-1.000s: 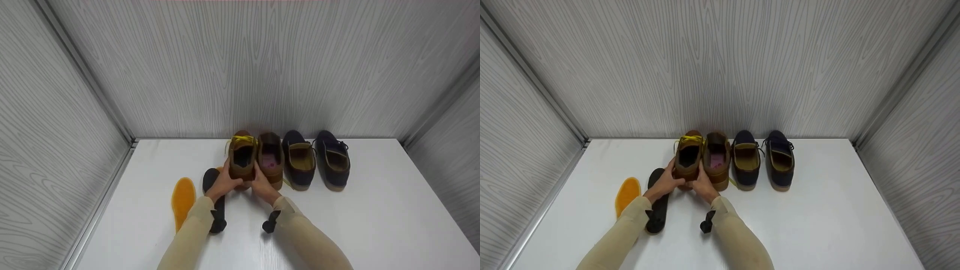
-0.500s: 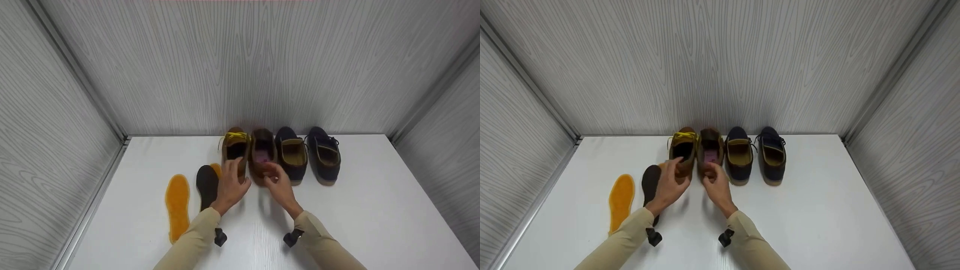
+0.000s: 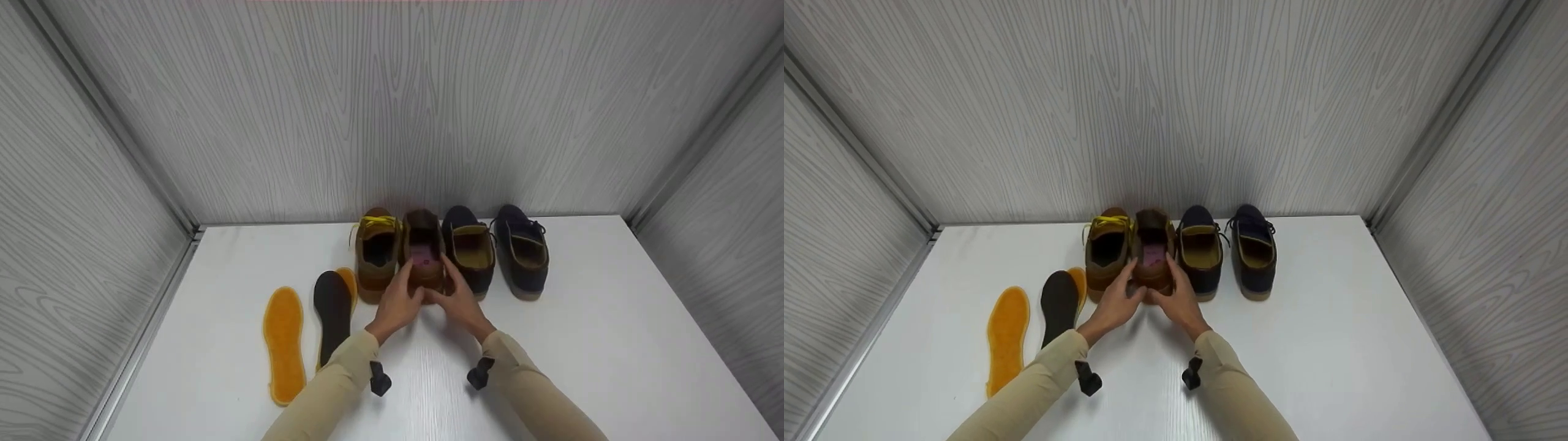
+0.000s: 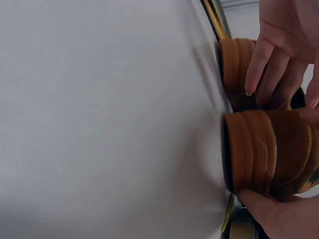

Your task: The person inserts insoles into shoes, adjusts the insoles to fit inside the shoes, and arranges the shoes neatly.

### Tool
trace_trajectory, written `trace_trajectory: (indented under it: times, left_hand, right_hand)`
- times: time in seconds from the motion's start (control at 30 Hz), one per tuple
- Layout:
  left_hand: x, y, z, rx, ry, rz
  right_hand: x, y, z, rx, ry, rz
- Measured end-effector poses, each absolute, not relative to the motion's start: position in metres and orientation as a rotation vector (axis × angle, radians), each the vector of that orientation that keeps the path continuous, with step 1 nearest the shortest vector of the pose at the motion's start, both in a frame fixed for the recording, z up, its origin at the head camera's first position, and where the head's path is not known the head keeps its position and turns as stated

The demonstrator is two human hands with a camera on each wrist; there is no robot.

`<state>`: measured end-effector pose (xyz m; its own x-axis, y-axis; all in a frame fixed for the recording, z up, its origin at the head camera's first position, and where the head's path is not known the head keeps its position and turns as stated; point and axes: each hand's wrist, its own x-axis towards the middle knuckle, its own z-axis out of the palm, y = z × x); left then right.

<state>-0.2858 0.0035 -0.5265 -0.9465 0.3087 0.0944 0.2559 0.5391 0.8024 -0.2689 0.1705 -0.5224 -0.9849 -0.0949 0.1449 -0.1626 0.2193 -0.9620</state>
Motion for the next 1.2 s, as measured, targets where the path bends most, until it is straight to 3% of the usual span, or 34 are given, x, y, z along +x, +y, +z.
trace_trajectory:
  times: [0.27, 0.67, 0.9, 1.2]
  left_hand:
    - [-0.300, 0.000, -0.533, 0.607, 2.559, 1.427]
    - [-0.299, -0.006, -0.541, 0.554, 2.390, 1.646]
    - [-0.266, -0.006, -0.533, 0.657, 2.383, 1.716]
    - [-0.187, -0.013, -0.517, 0.687, 2.227, 1.862]
  right_hand:
    - [-0.290, 0.178, -0.543, 0.234, -2.512, 1.774]
    - [-0.286, 0.177, -0.546, 0.212, -2.498, 1.652]
    - [-0.252, 0.179, -0.539, 0.233, -2.419, 1.758]
    - [-0.173, 0.176, -0.527, 0.255, -2.456, 1.734]
